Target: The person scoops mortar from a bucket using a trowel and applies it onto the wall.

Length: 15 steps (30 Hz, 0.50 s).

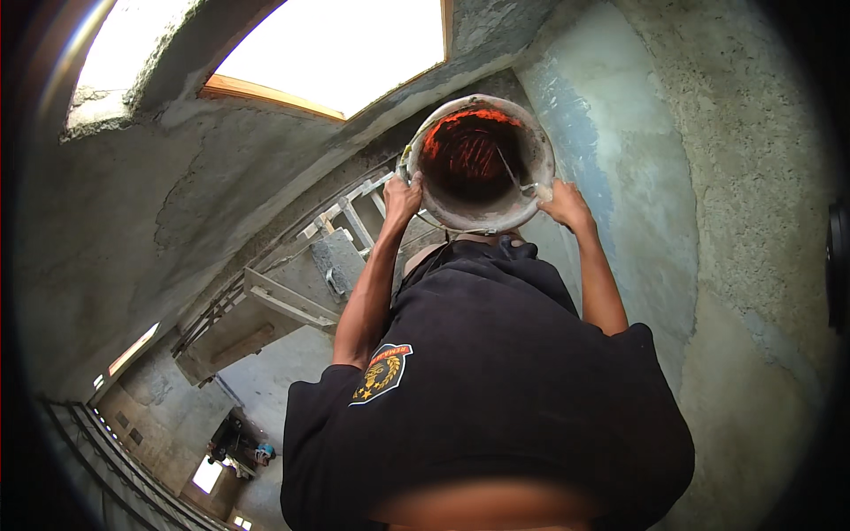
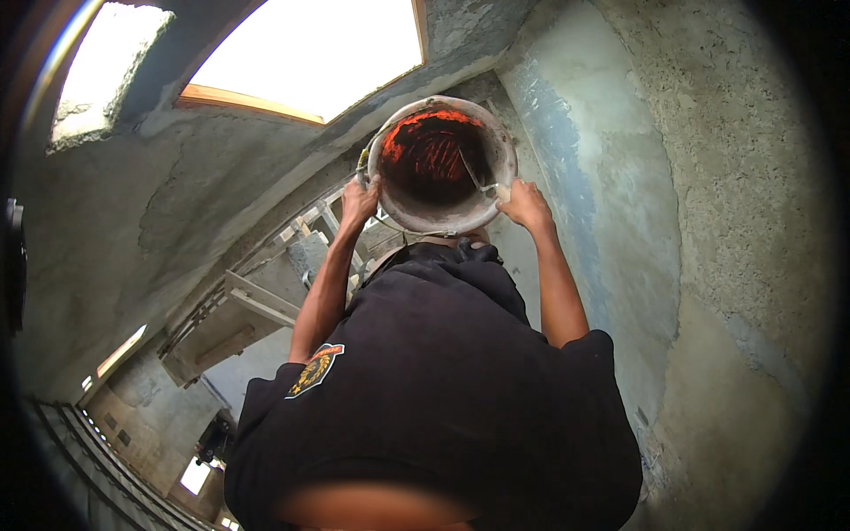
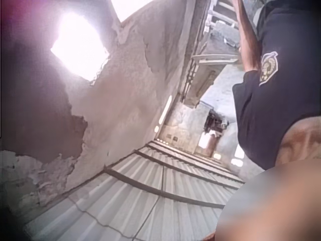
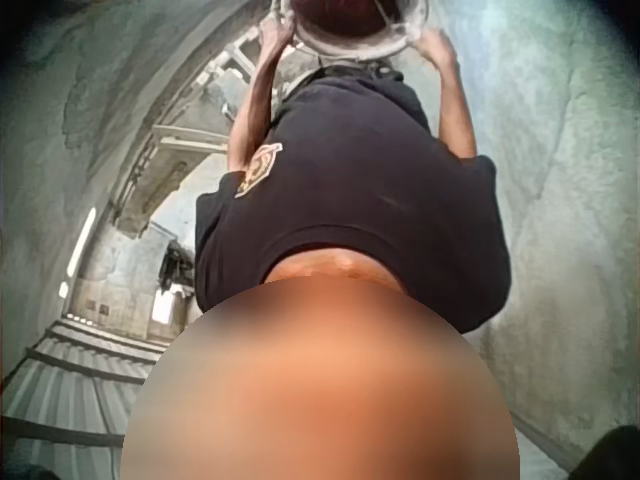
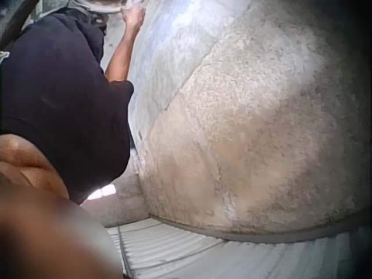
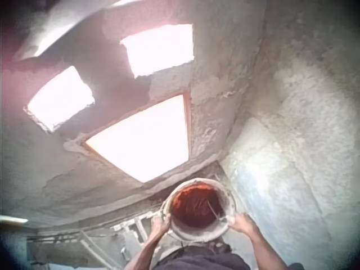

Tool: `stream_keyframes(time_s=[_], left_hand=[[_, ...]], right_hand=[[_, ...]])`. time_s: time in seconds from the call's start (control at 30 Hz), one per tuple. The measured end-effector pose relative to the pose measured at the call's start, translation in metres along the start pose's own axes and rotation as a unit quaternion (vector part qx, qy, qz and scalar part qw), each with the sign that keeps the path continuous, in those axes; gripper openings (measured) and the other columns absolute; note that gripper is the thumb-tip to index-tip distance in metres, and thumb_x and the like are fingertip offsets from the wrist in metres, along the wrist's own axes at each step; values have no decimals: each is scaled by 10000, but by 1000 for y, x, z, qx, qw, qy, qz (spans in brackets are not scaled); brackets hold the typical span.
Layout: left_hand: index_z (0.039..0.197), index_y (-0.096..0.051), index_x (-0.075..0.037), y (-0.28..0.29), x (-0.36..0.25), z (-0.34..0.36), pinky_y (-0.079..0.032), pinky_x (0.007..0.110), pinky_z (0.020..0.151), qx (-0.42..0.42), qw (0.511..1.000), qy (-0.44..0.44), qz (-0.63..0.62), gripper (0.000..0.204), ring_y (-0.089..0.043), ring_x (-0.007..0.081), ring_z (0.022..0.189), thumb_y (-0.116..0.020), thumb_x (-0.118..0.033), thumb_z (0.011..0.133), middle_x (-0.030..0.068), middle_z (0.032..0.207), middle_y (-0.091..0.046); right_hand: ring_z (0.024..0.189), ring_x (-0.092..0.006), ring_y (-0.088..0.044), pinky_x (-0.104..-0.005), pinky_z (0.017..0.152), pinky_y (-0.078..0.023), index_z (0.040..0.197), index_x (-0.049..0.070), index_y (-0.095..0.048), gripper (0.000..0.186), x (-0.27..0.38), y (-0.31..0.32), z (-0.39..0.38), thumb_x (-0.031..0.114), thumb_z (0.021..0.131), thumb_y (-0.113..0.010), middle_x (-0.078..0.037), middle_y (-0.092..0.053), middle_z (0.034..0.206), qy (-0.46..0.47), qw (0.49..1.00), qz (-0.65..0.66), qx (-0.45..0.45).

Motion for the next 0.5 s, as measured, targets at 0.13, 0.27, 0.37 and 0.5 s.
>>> stream_keyframes(time_s=[0.13,0.27,0.37,0.5], left_hand=[[980,-605,-11,5,-17,-13,-476,397,616,-21,999,-42,-15,344,-629,252,630,-563,-336,874,145,710,-634],[1028,-571,-3,9,-45,-30,-468,437,714,-34,994,-92,-51,344,-633,347,791,-564,-310,873,212,822,-640],[1040,-548,12,8,-50,-39,-463,447,735,-13,995,-67,-67,342,-621,386,845,-552,-292,882,245,877,-627],[1057,-531,18,7,-61,-50,-466,441,716,-1,995,-77,-58,330,-620,390,848,-542,-274,902,245,870,-624]], right_hand=[[910,-369,-620,-422,765,-505,1075,-36,-551,496,18,-1,-21,294,735,-699,-272,-628,896,-69,967,216,118],[914,-358,-617,-437,784,-488,1058,37,-571,451,18,-15,8,352,749,-658,-217,-637,954,29,994,97,45],[940,-359,-607,-470,808,-475,1053,91,-580,409,27,-9,13,369,758,-628,-184,-641,976,60,998,17,12],[935,-366,-606,-478,806,-478,1028,105,-587,378,34,-12,13,352,745,-627,-190,-642,954,83,995,-52,-19]])
Point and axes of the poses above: each hand's wrist, its own z-axis towards the middle knuckle, its own y-axis out of the back of the hand, x = y × z, the point moved 9 cm from there along z, towards the middle knuckle
